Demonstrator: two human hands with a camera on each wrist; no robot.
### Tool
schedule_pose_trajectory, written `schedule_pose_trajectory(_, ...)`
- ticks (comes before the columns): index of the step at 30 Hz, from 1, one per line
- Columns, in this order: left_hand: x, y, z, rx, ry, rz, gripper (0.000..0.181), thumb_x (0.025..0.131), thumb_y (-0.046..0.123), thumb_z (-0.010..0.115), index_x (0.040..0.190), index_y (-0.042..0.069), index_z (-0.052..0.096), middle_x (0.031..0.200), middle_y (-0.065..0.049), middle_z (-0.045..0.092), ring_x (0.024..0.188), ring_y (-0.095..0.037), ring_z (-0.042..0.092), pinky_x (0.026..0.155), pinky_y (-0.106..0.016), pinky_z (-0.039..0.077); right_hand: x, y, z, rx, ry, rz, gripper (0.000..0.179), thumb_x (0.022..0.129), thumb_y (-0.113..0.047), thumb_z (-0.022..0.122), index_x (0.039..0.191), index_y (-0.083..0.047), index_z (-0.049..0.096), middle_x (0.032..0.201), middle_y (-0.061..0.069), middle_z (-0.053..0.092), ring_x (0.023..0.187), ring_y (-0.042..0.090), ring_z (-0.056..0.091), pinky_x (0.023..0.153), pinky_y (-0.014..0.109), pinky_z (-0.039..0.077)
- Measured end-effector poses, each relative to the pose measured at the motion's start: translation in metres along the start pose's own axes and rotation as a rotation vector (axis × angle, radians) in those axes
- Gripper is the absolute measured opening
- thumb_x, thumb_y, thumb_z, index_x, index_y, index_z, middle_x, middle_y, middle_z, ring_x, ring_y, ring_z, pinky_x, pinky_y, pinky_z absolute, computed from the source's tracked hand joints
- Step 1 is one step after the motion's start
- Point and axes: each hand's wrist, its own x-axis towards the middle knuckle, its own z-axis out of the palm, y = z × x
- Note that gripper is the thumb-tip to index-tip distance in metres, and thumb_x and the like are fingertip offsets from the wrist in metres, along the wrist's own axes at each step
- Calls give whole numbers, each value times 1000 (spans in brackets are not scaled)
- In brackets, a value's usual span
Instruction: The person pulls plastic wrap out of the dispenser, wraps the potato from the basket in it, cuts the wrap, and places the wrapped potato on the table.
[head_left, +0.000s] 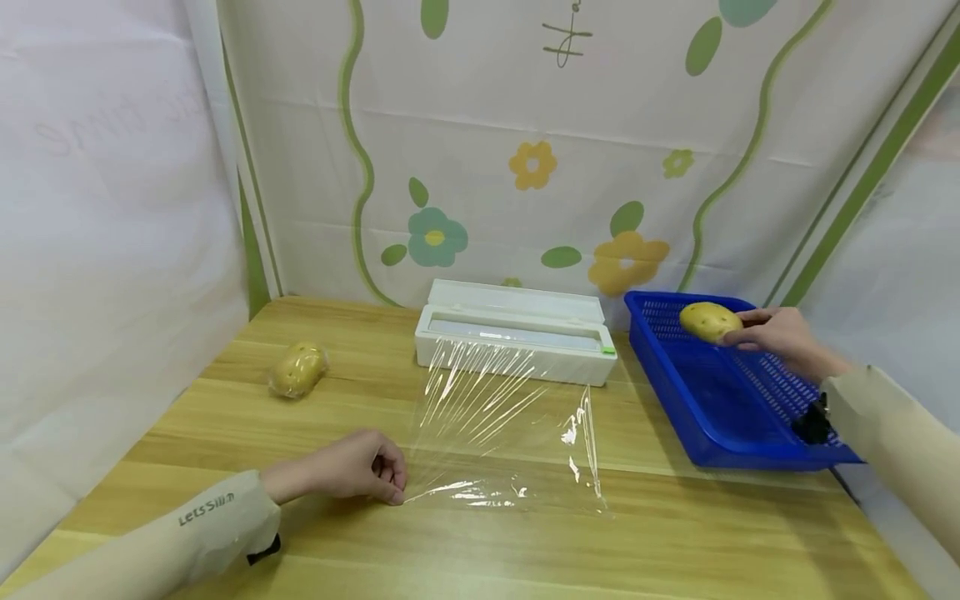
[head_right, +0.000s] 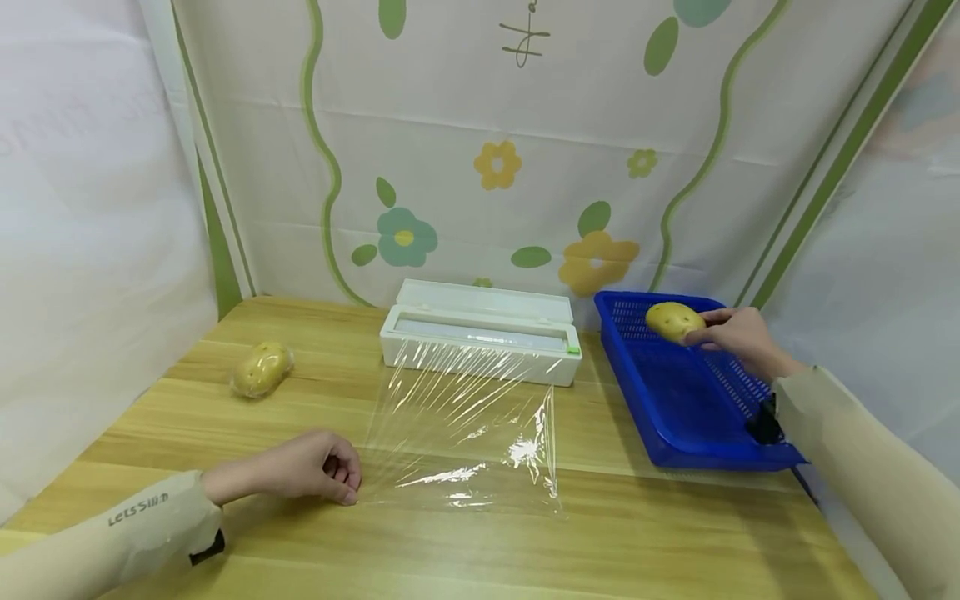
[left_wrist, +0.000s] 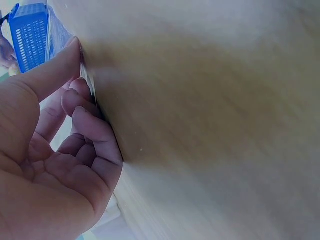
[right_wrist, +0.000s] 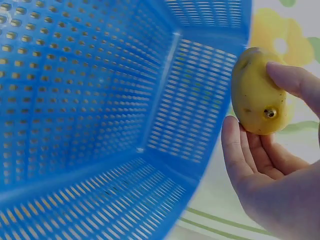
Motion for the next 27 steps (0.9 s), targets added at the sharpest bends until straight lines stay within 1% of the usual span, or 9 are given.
schedule_pose_trajectory(3, 1, 0, 0, 3, -9, 5, 13, 81, 16, 82, 77, 15, 70, 64, 9, 56, 58, -3, 48, 53, -19, 41, -11, -13, -9, -42, 43, -5, 84, 80, -25, 84, 140, 15, 41, 129, 24, 53, 81, -1, 63, 76, 32, 56)
schedule_pose_trajectory(5, 2, 1, 0, 8, -13, 2, 14, 81, 16, 82, 77, 15, 69, 64, 9, 56, 58, -3, 48, 53, -19, 41, -17, -22, -14, -60, 52, -7, 85, 81, -27, 84, 141, 14, 39, 135, 27, 48, 81, -2, 63, 76, 30, 56)
schedule_pose_trajectory(7, 2, 2, -1, 13, -18, -8, 14, 81, 16, 82, 76, 16, 69, 64, 8, 56, 58, -3, 48, 53, -19, 41, -22, -31, -17, -60, 60, -10, 87, 82, -29, 83, 143, 12, 38, 135, 24, 49, 82, -3, 62, 77, 29, 56)
schedule_pose_trajectory(9, 3, 2, -1, 21, -19, -15, 14, 81, 16, 82, 76, 16, 69, 64, 8, 56, 58, -4, 48, 53, -20, 41, -27, -39, -20, -63, 62, -21, 86, 82, -30, 82, 144, 10, 38, 127, 9, 56, 84, -5, 61, 77, 27, 55)
schedule_pose_trajectory(12, 3, 2, -1, 36, -15, -13, 14, 81, 16, 83, 76, 16, 69, 64, 8, 57, 58, -3, 49, 54, -20, 41, -35, -50, -22, -78, 80, -53, 80, 82, -31, 82, 142, 6, 44, 107, -16, 60, 87, -4, 59, 75, 21, 53)
schedule_pose_trajectory(14, 3, 2, -1, 39, -13, -7, 14, 81, 16, 82, 76, 16, 69, 64, 8, 57, 58, -3, 48, 54, -20, 41, -41, -58, -21, -82, 96, -71, 76, 81, -30, 83, 140, 3, 48, 99, -24, 61, 89, -3, 58, 74, 18, 51)
schedule_pose_trajectory(17, 3, 2, -1, 37, -13, -6, 14, 80, 15, 83, 76, 16, 69, 64, 8, 56, 58, -4, 48, 54, -20, 41, -50, -69, -13, -57, 114, -91, 72, 78, -29, 86, 136, 1, 53, 98, -20, 66, 90, 2, 61, 73, 18, 51)
schedule_pose_trajectory(21, 3, 2, -1, 35, -18, -16, 15, 80, 16, 83, 76, 16, 69, 64, 7, 56, 58, -4, 48, 54, -20, 40, -67, -83, 6, -31, 109, -105, 71, 75, -29, 88, 133, -2, 57, 102, -12, 69, 92, 7, 63, 74, 19, 51)
schedule_pose_trajectory(27, 3, 2, 0, 32, -21, -21, 15, 80, 15, 83, 76, 16, 69, 64, 7, 57, 58, -5, 48, 54, -20, 40, -90, -105, 54, 55, 43, -165, 66, 75, -23, 88, 132, -5, 60, 111, 0, 69, 99, 17, 63, 79, 23, 51)
